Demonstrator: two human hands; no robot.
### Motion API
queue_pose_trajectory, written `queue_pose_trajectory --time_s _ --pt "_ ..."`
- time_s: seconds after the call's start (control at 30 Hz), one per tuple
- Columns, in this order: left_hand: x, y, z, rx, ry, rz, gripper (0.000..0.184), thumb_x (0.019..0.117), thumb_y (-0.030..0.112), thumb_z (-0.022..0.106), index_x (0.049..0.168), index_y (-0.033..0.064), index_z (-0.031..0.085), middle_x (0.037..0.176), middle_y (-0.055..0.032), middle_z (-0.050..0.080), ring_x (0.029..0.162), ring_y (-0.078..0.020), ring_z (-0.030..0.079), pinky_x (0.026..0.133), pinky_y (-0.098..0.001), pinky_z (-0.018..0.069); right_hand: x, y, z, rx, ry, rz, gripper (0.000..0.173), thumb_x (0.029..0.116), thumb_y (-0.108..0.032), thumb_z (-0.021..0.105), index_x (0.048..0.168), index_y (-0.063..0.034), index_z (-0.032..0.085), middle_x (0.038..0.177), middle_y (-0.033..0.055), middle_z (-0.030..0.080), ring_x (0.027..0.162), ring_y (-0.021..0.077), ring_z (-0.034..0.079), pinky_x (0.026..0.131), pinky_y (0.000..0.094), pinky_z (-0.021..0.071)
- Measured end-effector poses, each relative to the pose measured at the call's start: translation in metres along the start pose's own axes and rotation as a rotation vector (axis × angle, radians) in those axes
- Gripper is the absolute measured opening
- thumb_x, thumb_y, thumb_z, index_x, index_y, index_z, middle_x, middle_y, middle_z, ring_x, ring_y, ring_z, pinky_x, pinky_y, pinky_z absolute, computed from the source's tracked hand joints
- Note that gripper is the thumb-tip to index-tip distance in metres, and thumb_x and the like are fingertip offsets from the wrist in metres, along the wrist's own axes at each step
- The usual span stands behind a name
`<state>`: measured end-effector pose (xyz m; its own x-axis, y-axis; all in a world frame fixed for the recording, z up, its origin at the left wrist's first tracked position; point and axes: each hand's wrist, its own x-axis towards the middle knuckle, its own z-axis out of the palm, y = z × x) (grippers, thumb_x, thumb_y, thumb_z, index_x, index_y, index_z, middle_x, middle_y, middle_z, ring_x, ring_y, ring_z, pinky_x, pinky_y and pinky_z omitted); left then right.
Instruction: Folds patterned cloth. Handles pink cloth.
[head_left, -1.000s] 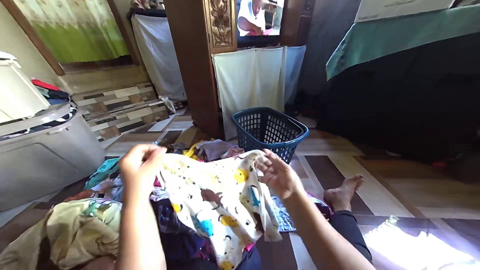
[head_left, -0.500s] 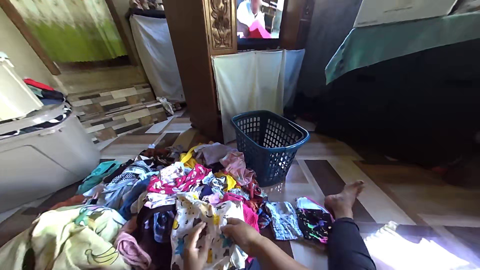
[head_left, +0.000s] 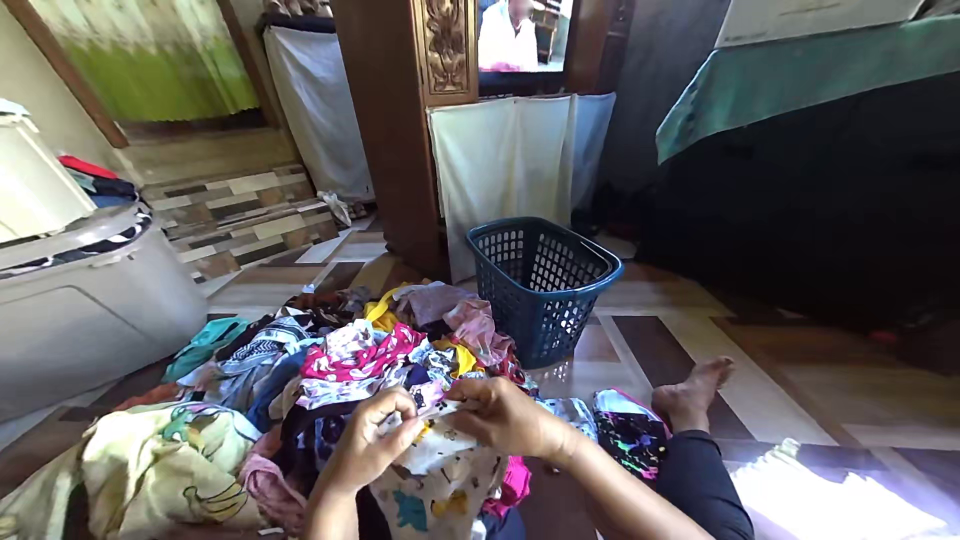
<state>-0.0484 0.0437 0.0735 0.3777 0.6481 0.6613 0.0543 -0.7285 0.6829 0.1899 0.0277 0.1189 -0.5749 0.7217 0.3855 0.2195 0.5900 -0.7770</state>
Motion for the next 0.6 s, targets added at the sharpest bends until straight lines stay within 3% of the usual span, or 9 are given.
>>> queue_pose_trajectory --time_s 0.1,0.17,0.2,0.27,0.3,0.37,0.47,0.53,0.6 --pt "0.021 0.024 0.004 -0.248 0.068 -0.027 0.016 0.1015 0.038 0.059 0.098 0.0276 0.071 0.112 0.0116 0.072 0.075 0.0036 0.066 0.063 -0.0143 0.0555 -0.001 -0.011 -0.01 -0.113 0.129 -0.063 0.019 0.0952 -0.007 0.06 0.107 0.0053 0.069 0.079 0.011 0.068 0.066 0.0095 0.06 0.064 0.0276 0.0513" --pt "0.029 0.035 0.015 -0.292 0.104 -0.102 0.018 0.1012 0.032 0.057 0.114 0.0205 0.062 0.121 0.0057 0.071 0.066 0.0021 0.065 0.055 -0.0153 0.0534 -0.003 -0.015 -0.012 -0.164 0.19 -0.061 0.021 0.0964 -0.008 0.058 0.108 0.0046 0.069 0.079 0.0116 0.067 0.065 0.0114 0.059 0.064 0.029 0.0515" --pt "0.03 0.037 0.02 -0.26 0.07 -0.136 0.03 0.099 0.032 0.058 0.123 0.0152 0.056 0.122 0.0058 0.07 0.066 0.0029 0.062 0.054 -0.0153 0.0517 -0.004 -0.016 -0.011 -0.168 0.209 -0.07 0.02 0.0963 -0.008 0.058 0.108 0.0042 0.069 0.078 0.0106 0.066 0.063 0.01 0.058 0.063 0.0274 0.0502" --pt "0.029 0.038 0.029 -0.193 -0.03 -0.178 0.054 0.0957 0.042 0.064 0.132 0.0037 0.053 0.111 0.0081 0.069 0.068 0.0059 0.06 0.056 -0.0144 0.0511 -0.007 -0.018 -0.009 -0.18 0.224 -0.1 0.019 0.0954 -0.008 0.059 0.105 0.0036 0.07 0.074 0.0094 0.065 0.061 0.0097 0.057 0.06 0.0269 0.0493" --pt "0.028 0.037 0.033 -0.173 -0.07 -0.184 0.054 0.0948 0.043 0.066 0.13 0.0018 0.057 0.102 0.0099 0.07 0.069 0.0075 0.06 0.059 -0.0137 0.0514 -0.009 -0.019 -0.008 -0.201 0.232 -0.117 0.018 0.0943 -0.008 0.059 0.103 0.003 0.07 0.073 0.0092 0.066 0.06 0.0107 0.058 0.059 0.028 0.05" --pt "0.025 0.036 0.04 -0.166 -0.113 -0.17 0.033 0.0971 0.03 0.067 0.116 0.0026 0.068 0.094 0.0104 0.073 0.078 0.0069 0.065 0.071 -0.015 0.0562 -0.013 -0.019 -0.009 -0.271 0.259 -0.156 0.016 0.0923 -0.008 0.061 0.1 0.0011 0.071 0.07 0.0084 0.066 0.058 0.0129 0.06 0.057 0.0307 0.0508" --pt "0.023 0.034 0.049 -0.07 -0.032 -0.123 0.016 0.0957 0.016 0.065 0.094 0.0012 0.071 0.085 0.0069 0.07 0.077 0.0063 0.063 0.071 -0.0145 0.055 -0.017 -0.017 -0.013 -0.339 0.27 -0.172 0.014 0.093 -0.009 0.061 0.099 -0.0007 0.07 0.066 0.0065 0.063 0.054 0.0133 0.056 0.054 0.0312 0.0493" --pt "0.023 0.031 0.05 -0.03 -0.009 -0.056 0.017 0.0926 0.015 0.062 0.087 0.0004 0.069 0.09 0.003 0.067 0.084 0.0055 0.061 0.074 -0.0137 0.0526 -0.019 -0.015 -0.015 -0.354 0.269 -0.158 0.014 0.0925 -0.009 0.06 0.098 -0.0008 0.071 0.067 0.0074 0.064 0.055 0.0142 0.058 0.055 0.0324 0.05" --pt "0.024 0.035 0.049 -0.061 -0.005 -0.017 0.018 0.0948 0.018 0.061 0.088 0.0029 0.069 0.097 0.0032 0.069 0.091 0.0046 0.063 0.079 -0.015 0.0542 -0.02 -0.013 -0.014 -0.356 0.29 -0.146 0.014 0.0929 -0.01 0.062 0.097 -0.0005 0.071 0.072 0.0091 0.067 0.059 0.0151 0.061 0.059 0.0319 0.0522"
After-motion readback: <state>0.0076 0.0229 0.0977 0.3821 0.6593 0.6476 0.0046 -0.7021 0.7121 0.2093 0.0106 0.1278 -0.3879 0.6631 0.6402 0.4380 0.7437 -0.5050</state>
